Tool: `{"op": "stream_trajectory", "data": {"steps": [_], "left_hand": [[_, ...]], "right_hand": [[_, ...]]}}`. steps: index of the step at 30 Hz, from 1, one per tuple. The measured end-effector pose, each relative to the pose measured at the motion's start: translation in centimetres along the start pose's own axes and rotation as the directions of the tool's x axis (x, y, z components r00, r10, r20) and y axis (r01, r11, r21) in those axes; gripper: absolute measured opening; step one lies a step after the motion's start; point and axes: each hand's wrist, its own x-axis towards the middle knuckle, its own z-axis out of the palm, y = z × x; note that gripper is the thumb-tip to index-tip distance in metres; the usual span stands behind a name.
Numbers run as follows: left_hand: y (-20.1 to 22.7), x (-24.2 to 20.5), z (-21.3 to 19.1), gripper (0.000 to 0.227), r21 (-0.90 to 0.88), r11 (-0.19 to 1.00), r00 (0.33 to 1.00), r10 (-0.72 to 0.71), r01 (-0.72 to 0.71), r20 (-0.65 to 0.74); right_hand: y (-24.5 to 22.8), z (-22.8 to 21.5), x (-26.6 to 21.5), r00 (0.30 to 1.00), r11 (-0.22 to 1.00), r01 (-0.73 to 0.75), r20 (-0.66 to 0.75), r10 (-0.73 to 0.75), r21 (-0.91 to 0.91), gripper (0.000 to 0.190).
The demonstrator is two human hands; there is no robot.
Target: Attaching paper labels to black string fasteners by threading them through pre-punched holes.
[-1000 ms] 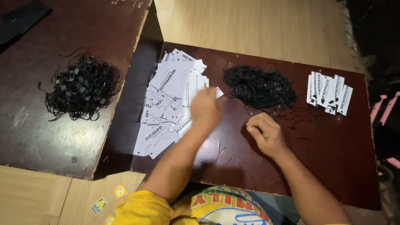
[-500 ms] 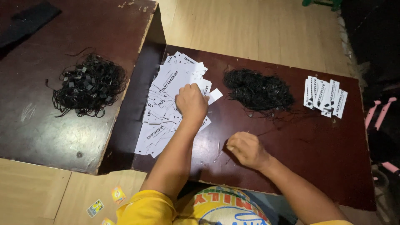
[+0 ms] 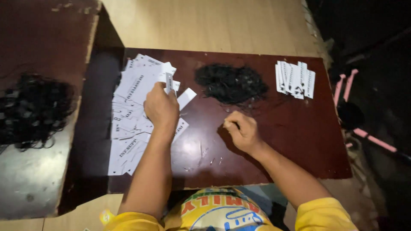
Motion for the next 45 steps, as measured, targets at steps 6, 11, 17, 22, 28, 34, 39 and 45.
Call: {"op": "stream_trajectory", "data": {"steps": [6, 11, 17, 22, 28, 34, 39, 45], "left_hand": [[-0.1, -0.7, 1.0, 0.020, -0.059, 0.996, 0.991, 0.053, -0.061, -0.120], [0.8, -1.1, 0.7, 0.018, -0.114, 0.990, 0.991, 0.065, -0.078, -0.114], [1.7, -2.3, 0.9, 0.013, -0.286, 0.954, 0.996, 0.094, -0.091, -0.003], [2.5, -3.1, 1.8, 0.015, -0.524, 0.852, 0.985, 0.101, -0.013, 0.138], [2.6, -3.0, 2.8, 0.040, -0.811, 0.538, 0.936, 0.105, 0.232, 0.337], [0.5, -2.1, 4.5, 0.021, -0.800, 0.528, 0.934, 0.031, 0.287, 0.355], [0.0, -1.6, 4.2, 0.012, -0.732, 0.600, 0.919, -0.013, 0.323, 0.394], [2.6, -2.4, -0.1, 0.035, -0.663, 0.670, 0.854, 0.084, 0.332, 0.513]], "right_hand": [[1.0, -0.9, 0.0, 0.964, 0.979, -0.201, -0.174, 0.202, 0.025, 0.013], [-0.4, -7.4, 5.3, 0.847, 0.953, -0.173, -0.456, 0.273, 0.249, 0.020], [-3.6, -4.4, 6.7, 0.850, 0.919, -0.176, -0.417, 0.323, 0.353, 0.018], [-4.1, 1.4, 3.5, 0.971, 0.980, -0.174, -0.147, 0.187, 0.092, 0.011], [-2.5, 4.2, 3.3, 0.990, 0.980, -0.137, 0.061, 0.130, 0.144, 0.012], [2.2, 7.5, 2.5, 0.892, 0.872, -0.417, -0.067, 0.447, 0.256, 0.008], [3.1, 7.7, 1.2, 0.881, 0.865, -0.436, -0.077, 0.466, 0.247, 0.004], [3.6, 7.7, 1.1, 0.844, 0.822, -0.484, -0.088, 0.529, 0.299, 0.003]]}}
